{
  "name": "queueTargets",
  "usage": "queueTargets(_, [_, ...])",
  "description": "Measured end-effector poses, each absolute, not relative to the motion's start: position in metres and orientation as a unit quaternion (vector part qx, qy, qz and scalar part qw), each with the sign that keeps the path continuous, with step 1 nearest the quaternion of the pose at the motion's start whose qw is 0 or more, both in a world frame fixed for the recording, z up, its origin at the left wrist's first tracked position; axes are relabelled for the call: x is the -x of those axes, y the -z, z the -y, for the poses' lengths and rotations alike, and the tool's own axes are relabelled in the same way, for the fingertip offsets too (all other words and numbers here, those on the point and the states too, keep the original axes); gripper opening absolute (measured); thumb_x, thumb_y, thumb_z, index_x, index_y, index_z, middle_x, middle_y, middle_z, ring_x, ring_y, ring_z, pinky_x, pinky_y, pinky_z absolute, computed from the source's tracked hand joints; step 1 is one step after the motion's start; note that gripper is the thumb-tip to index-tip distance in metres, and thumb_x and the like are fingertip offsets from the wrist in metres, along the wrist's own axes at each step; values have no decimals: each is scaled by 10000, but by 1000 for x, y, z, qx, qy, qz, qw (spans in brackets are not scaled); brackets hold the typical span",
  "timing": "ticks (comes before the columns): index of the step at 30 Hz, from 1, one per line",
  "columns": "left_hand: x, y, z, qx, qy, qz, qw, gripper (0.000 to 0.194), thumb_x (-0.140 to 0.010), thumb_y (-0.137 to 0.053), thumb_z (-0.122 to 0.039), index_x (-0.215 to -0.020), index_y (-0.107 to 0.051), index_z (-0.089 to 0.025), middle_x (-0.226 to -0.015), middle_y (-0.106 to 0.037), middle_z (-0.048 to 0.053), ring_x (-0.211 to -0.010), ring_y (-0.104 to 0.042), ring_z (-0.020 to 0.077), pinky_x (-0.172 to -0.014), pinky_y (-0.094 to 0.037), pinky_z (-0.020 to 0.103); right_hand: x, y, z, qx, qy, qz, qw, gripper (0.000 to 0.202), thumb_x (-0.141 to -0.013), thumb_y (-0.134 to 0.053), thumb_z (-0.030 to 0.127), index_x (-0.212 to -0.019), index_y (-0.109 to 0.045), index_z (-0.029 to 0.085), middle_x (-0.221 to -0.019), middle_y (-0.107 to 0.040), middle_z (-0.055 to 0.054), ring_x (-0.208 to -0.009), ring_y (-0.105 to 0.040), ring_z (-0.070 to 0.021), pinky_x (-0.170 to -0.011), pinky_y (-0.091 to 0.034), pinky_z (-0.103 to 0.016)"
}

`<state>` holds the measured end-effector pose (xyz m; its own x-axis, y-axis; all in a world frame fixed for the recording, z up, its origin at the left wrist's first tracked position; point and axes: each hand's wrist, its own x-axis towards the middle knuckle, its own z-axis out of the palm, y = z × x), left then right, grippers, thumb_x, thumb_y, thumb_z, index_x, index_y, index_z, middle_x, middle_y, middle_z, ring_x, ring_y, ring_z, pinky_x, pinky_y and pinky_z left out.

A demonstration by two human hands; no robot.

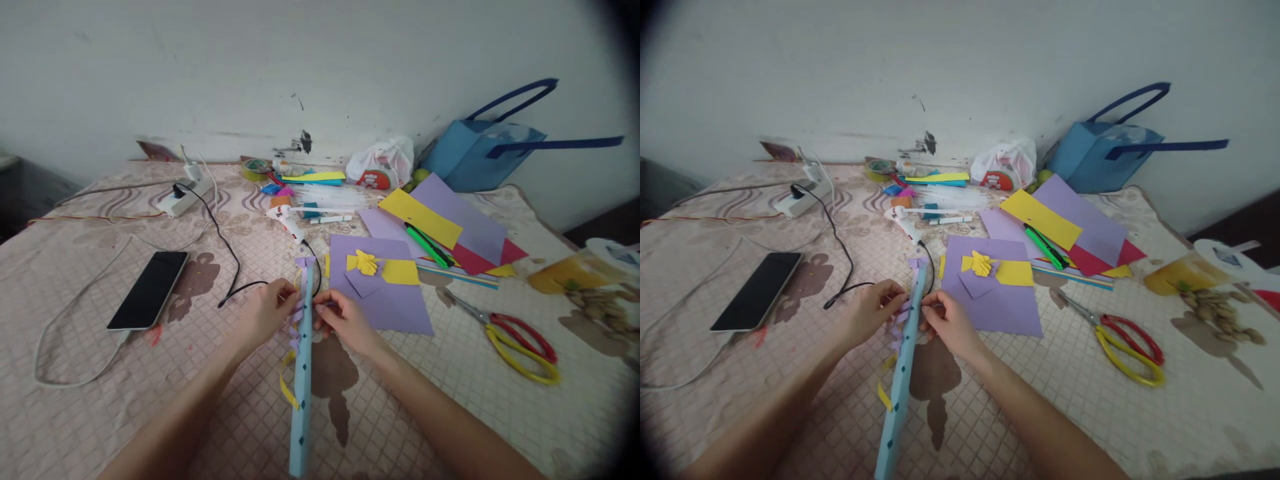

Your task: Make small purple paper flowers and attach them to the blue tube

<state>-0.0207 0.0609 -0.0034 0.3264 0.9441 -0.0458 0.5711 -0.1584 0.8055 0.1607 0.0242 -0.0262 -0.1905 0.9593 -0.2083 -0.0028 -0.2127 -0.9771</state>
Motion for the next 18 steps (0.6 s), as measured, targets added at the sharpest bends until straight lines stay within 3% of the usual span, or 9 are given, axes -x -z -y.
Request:
queueTargets(9, [23,-1,-61,-705,-244,-528,406,320,-869,-431,-438,-771,-579,-171,-639,-634,14,-582,-615,140,-494,-419,206,-164,19,-22,518,-570,505,390,145,-821,-527,285,-914,-544,175,-633,-582,11,-526,-558,-107,-423,-453,-200])
queueTargets(18, [21,-4,-61,-722,-227,-499,423,287,-870,-425,-370,-798,-623,-174,-675,-638,18,-602,-607,130,-503,-423,199,-166,18,-21,540,-533,531,378,140,-823,-523,289,-919,-542,188,-615,-548,28,-476,-507,-97,-370,-388,-184])
